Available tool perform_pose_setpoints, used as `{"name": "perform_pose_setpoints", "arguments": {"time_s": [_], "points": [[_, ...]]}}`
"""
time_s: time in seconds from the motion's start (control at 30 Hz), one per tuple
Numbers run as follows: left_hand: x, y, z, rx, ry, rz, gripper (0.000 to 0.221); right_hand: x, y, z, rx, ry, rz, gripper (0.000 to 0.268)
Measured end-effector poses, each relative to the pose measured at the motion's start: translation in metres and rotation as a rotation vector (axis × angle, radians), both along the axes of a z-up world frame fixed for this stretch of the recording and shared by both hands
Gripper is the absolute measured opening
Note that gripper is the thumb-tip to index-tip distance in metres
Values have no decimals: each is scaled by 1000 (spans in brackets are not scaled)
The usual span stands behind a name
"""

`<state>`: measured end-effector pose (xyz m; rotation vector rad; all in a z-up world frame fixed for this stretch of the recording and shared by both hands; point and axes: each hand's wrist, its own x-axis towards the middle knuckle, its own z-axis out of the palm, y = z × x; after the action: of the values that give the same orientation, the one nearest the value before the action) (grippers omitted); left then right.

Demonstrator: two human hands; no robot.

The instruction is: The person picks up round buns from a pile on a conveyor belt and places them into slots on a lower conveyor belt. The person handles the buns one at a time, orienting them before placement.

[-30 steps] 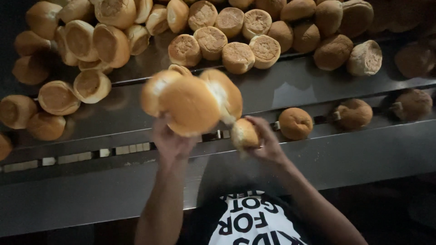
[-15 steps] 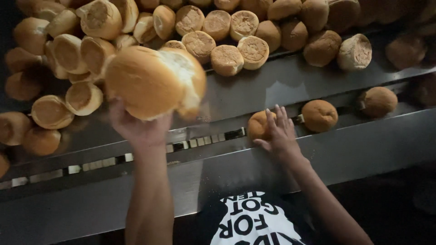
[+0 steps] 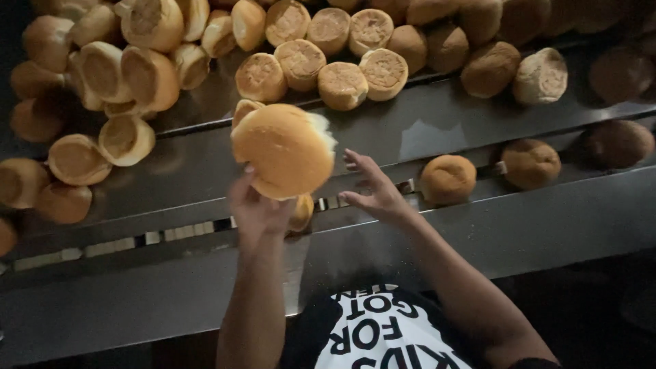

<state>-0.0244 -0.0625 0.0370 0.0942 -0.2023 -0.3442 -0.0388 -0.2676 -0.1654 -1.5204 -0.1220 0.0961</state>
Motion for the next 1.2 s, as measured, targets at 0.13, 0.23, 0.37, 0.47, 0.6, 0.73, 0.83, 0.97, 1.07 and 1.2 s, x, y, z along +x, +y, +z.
{"name": "perform_pose_setpoints", "arguments": {"time_s": [0.13, 0.23, 0.37, 0.47, 0.6, 0.73, 0.83, 0.97, 1.07, 1.2], "points": [[-2, 36, -44, 31, 63, 4, 10, -22, -6, -6, -260, -48, 24, 86], [-12, 59, -80, 210, 222, 61, 17, -39, -16, 2, -40, 70, 36, 87], [-36, 24, -45, 740, 220, 108, 32, -53, -20, 63, 409, 167, 130, 108], [-40, -23, -53, 1691, 89, -184, 77, -59, -22, 75, 435, 175, 10, 99], [-35, -37, -87, 1561, -159, -115, 79, -62, -68, 60, 334, 163, -200, 74], [-21, -24, -106, 2302, -560, 363, 70, -61, -138, 16, -203, 232, -388, 59], [-12, -15, -134, 2477, -413, 126, 69, -58, -180, -50, -603, 272, -396, 59], [-9, -22, -158, 2261, -302, 201, 54, -65, -150, -5, -1234, -10, -566, 56], [-19, -33, -153, 2054, -448, 359, 53, -51, -88, 48, -463, -189, -361, 57], [-36, -46, -112, 1905, -440, 327, 45, -39, -71, -26, -238, -147, -61, 99]]}}
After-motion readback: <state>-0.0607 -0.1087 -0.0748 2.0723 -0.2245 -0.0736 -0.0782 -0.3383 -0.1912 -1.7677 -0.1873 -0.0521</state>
